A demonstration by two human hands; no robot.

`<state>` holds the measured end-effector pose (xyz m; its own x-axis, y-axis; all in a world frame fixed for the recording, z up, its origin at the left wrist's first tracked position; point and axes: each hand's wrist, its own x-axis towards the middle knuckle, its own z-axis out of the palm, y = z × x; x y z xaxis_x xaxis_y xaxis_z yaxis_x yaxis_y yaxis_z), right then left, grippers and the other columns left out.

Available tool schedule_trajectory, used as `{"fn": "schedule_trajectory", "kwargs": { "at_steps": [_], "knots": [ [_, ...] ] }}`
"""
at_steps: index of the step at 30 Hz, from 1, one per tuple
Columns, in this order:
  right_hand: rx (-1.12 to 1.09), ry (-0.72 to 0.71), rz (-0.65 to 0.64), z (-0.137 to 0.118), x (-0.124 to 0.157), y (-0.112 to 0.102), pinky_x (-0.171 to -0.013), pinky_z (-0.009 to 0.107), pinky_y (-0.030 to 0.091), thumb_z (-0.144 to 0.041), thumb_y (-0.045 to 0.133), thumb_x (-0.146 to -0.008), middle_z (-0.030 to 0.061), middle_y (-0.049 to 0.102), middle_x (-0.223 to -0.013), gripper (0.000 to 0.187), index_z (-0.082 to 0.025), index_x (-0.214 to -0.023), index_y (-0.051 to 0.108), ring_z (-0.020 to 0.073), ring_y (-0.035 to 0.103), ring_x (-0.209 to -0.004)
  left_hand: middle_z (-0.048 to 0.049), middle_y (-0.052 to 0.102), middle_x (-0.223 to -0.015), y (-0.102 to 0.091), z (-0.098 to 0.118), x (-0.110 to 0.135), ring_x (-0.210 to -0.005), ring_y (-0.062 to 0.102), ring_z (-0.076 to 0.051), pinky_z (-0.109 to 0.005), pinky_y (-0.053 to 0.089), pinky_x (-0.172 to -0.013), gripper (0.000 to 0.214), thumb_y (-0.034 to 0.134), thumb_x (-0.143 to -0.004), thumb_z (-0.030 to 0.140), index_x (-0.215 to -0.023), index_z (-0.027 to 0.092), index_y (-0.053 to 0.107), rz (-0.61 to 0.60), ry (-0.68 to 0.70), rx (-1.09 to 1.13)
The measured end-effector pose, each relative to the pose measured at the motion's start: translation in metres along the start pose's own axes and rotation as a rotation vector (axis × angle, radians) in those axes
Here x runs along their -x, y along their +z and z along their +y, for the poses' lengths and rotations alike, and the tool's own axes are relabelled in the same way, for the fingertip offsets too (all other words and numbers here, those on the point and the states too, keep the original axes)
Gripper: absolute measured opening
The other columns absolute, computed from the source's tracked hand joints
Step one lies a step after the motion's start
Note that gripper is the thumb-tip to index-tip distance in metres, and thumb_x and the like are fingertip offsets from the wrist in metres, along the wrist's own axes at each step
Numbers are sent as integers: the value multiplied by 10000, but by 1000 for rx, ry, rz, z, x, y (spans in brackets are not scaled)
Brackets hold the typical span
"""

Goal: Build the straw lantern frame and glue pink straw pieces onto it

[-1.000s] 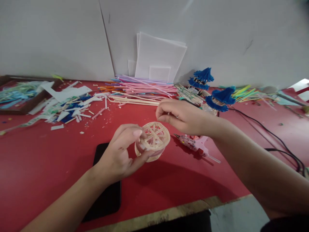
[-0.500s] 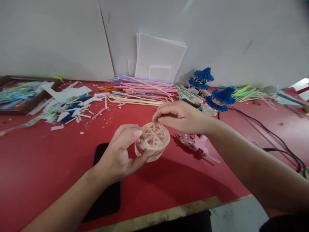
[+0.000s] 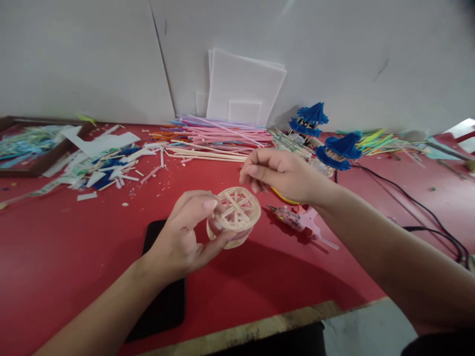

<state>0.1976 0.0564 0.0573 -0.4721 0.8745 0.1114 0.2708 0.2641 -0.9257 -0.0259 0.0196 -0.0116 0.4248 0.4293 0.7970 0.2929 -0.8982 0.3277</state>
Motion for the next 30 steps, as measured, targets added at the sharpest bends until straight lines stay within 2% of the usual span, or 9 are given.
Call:
{"fn": "schedule_trajectory", "kwargs": {
  "at_steps": [4,7,12,15,17,20,26,28,30],
  "knots": [
    [-333,101,-102,1,12,-9,-403,195,325,-377,556,-934,27,697,-805,227,-197,-840,453,64,508,-456,-52,618,-958,0,-1,1,-896,600,-215,-436,548,-866,656,757,-718,101,-1254,247,408,2,1,26],
    [-359,147,-153,-1,19,-15,-387,194,319,-434,616,-895,0,676,-711,297,-200,-827,446,68,497,-435,-56,621,-959,0,-1,0,-899,602,-217,-436,545,-867,747,755,-719,94,-1335,246,362,5,20,22],
    [-88,134,-212,-9,28,-29,-493,208,391,-407,557,-933,3,633,-735,267,-180,-807,494,75,522,-555,-42,616,-950,0,-1,-1,-896,599,-209,-424,541,-867,880,755,-723,90,-1430,279,265,13,38,-17],
    [163,145,-387,-13,31,-38,-552,220,410,-358,551,-930,6,601,-751,226,-157,-829,575,87,526,-614,-41,620,-958,1,-1,-1,-899,601,-212,-426,545,-857,882,751,-728,98,-1439,291,265,22,34,-4],
    [298,127,-473,-16,33,-40,-627,232,439,-329,591,-901,34,601,-860,201,-146,-829,636,101,556,-702,-35,624,-958,1,-1,-1,-899,604,-212,-429,548,-851,887,743,-732,94,-1447,304,261,26,29,7],
    [355,76,-485,-17,34,-36,-730,246,455,-296,613,-885,66,588,-1030,171,-145,-829,671,119,575,-832,-19,628,-916,2,-2,-1,-897,611,-215,-430,550,-842,901,732,-739,88,-1460,311,241,29,31,6],
    [-101,193,-734,-3,38,-20,-633,199,463,-219,549,-940,34,668,-800,130,-128,-886,626,79,592,-691,-48,630,-973,1,-2,1,-917,613,-229,-438,559,-847,879,750,-732,118,-1443,294,264,32,27,-15],
    [-298,145,-702,4,39,-18,-612,193,480,-212,632,-897,35,688,-766,100,-122,-857,647,76,616,-663,-46,625,-974,1,-2,1,-914,610,-227,-434,561,-842,885,755,-729,122,-1440,303,260,30,24,-13],
    [-430,18,-536,10,39,-20,-593,190,494,-186,726,-822,27,698,-740,80,-132,-818,668,79,632,-645,-35,617,-963,1,-2,2,-897,610,-221,-423,564,-826,887,756,-727,119,-1431,325,258,22,5,-12]
  ]
}}
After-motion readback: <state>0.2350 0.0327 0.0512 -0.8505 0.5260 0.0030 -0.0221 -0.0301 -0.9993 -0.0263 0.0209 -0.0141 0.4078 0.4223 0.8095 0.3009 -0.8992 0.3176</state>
